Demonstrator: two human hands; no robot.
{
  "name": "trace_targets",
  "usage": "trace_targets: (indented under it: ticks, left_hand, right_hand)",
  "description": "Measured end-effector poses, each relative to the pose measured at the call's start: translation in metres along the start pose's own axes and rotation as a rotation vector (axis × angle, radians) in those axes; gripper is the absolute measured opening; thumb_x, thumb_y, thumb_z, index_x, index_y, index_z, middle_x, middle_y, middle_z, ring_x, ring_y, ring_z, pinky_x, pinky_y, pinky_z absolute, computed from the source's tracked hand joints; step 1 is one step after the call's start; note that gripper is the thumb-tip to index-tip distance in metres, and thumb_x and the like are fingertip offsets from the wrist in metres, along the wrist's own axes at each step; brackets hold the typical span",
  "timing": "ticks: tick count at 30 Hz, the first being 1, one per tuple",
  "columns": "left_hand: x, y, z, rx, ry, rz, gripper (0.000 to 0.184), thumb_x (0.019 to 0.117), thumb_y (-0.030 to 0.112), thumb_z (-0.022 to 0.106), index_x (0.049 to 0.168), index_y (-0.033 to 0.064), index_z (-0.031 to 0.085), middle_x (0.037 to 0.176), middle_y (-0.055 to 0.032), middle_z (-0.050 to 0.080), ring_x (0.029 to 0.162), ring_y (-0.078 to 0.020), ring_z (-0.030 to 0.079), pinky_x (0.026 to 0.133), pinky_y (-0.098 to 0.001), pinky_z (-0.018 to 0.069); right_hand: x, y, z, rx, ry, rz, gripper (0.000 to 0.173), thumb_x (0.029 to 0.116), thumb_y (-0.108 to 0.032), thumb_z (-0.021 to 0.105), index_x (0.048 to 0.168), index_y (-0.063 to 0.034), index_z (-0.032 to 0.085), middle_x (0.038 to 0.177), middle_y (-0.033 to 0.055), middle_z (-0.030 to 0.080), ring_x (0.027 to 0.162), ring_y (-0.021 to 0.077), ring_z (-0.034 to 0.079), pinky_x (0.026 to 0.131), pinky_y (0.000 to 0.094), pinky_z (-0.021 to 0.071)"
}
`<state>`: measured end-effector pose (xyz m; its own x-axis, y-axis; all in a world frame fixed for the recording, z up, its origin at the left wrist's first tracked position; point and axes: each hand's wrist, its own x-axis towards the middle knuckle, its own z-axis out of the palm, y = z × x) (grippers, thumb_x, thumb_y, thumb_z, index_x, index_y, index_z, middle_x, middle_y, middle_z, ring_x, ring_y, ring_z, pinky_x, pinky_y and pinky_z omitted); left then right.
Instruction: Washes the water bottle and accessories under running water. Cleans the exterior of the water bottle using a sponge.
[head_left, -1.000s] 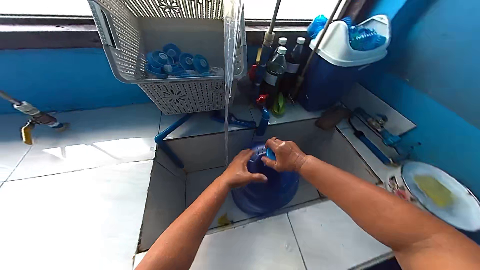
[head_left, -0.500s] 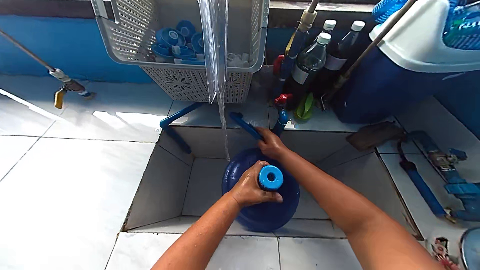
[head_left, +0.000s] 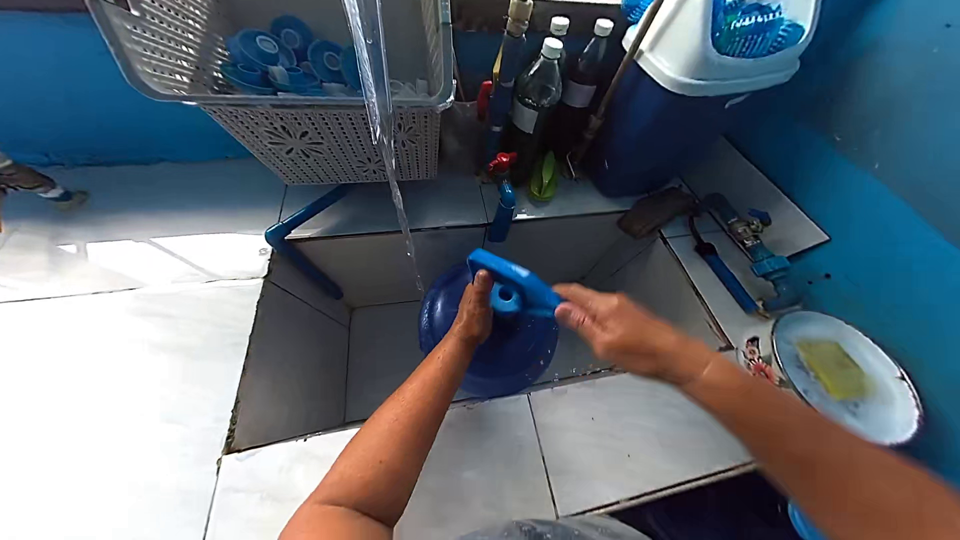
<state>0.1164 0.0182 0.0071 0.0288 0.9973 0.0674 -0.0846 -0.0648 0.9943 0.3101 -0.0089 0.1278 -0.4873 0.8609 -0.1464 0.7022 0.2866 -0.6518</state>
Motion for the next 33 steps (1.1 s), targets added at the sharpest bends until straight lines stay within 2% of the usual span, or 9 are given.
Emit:
trace_targets:
  ticks: [3, 7, 12, 17, 21, 25, 28, 31, 33]
  left_hand:
    - [0.01, -0.006, 0.006, 0.014, -0.036, 0.036, 0.089, 0.1013, 0.068, 0.011, 0.116, -0.0047, 0.061, 0.104, -0.0085, 0.065, 0.098, -0.0087, 0.061, 0.093, -0.0325, 0.0504]
    - [0.017, -0.006, -0.006, 0.014, 0.025, 0.002, 0.077, 0.1072, 0.051, 0.009, 0.111, -0.006, 0.06, 0.094, -0.009, 0.064, 0.09, -0.009, 0.061, 0.089, -0.0332, 0.0517]
    - [0.028, -0.002, -0.006, -0.025, -0.112, -0.061, 0.082, 0.1012, 0.066, 0.003, 0.095, 0.0074, 0.06, 0.079, 0.0035, 0.058, 0.078, -0.0022, 0.056, 0.077, -0.0251, 0.0504]
    - [0.016, -0.003, -0.009, 0.018, -0.119, -0.083, 0.1, 0.0941, 0.081, 0.015, 0.133, -0.0046, 0.05, 0.115, -0.0091, 0.063, 0.105, -0.0076, 0.06, 0.097, -0.0306, 0.05]
    - [0.011, 0.001, -0.01, 0.036, -0.142, -0.067, 0.073, 0.1029, 0.053, 0.035, 0.132, -0.0112, 0.05, 0.123, -0.0178, 0.061, 0.114, -0.0153, 0.059, 0.103, -0.0361, 0.0462]
    - [0.021, 0.001, -0.013, -0.08, -0.242, -0.121, 0.04, 0.0842, 0.022, 0.07, 0.114, -0.0045, 0.063, 0.103, -0.0081, 0.067, 0.094, -0.0105, 0.064, 0.089, -0.0305, 0.0542]
    - [0.019, 0.006, -0.015, -0.074, -0.132, 0.0, 0.023, 0.0934, 0.013, 0.062, 0.106, -0.0051, 0.069, 0.104, -0.0097, 0.071, 0.098, -0.0095, 0.066, 0.092, -0.0292, 0.0535]
    - [0.023, 0.013, -0.019, -0.141, 0.064, 0.146, 0.023, 0.1026, 0.007, 0.045, 0.11, -0.0082, 0.06, 0.107, -0.012, 0.071, 0.106, -0.0137, 0.068, 0.1, -0.0334, 0.0532]
    - [0.038, 0.021, -0.027, -0.26, 0.275, 0.08, 0.023, 0.1045, 0.007, 0.042, 0.118, -0.0104, 0.05, 0.105, -0.0161, 0.071, 0.101, -0.0194, 0.071, 0.096, -0.0378, 0.0564]
  right_hand:
    - [0.008, 0.016, -0.007, 0.093, 0.089, -0.04, 0.033, 0.1096, -0.022, 0.044, 0.129, -0.0011, 0.061, 0.078, 0.0086, 0.062, 0.055, 0.0132, 0.054, 0.053, 0.033, 0.0504]
    - [0.004, 0.066, 0.089, 0.317, 0.338, -0.142, 0.045, 0.1086, -0.019, 0.036, 0.134, 0.0154, 0.05, 0.084, 0.0092, 0.064, 0.061, 0.0054, 0.058, 0.059, 0.0255, 0.0542]
    - [0.008, 0.089, 0.156, 0.184, 0.614, -0.328, 0.047, 0.1076, -0.018, 0.039, 0.129, 0.0224, 0.051, 0.098, 0.0228, 0.07, 0.065, 0.0078, 0.063, 0.065, 0.0221, 0.0551]
    - [-0.006, 0.029, 0.067, 0.051, 0.101, 0.004, 0.047, 0.1085, -0.017, 0.037, 0.144, 0.0134, 0.045, 0.119, 0.0283, 0.068, 0.107, 0.0346, 0.07, 0.096, 0.0472, 0.0545]
    - [0.021, -0.017, -0.028, 0.057, -0.17, 0.206, 0.037, 0.1128, -0.026, 0.038, 0.137, -0.0032, 0.054, 0.079, 0.0086, 0.056, 0.056, 0.0136, 0.053, 0.053, 0.0305, 0.0488]
    - [0.098, 0.002, -0.026, -0.082, -0.067, 0.172, 0.036, 0.1127, -0.027, 0.038, 0.137, -0.0055, 0.053, 0.086, 0.0173, 0.063, 0.066, 0.026, 0.06, 0.066, 0.0461, 0.0527]
    - [0.186, 0.024, 0.018, 0.007, -0.098, 0.17, 0.04, 0.1102, -0.019, 0.039, 0.146, -0.0062, 0.052, 0.113, 0.0259, 0.067, 0.091, 0.0371, 0.067, 0.084, 0.0571, 0.053]
    - [0.258, 0.025, 0.048, 0.069, -0.136, 0.112, 0.038, 0.1101, -0.016, 0.044, 0.145, -0.0056, 0.054, 0.103, 0.0202, 0.065, 0.077, 0.0269, 0.06, 0.073, 0.0446, 0.0516]
    - [0.282, 0.013, 0.046, -0.021, -0.118, 0.033, 0.039, 0.1074, -0.013, 0.046, 0.143, -0.003, 0.058, 0.119, 0.0247, 0.067, 0.103, 0.036, 0.066, 0.092, 0.0546, 0.0519]
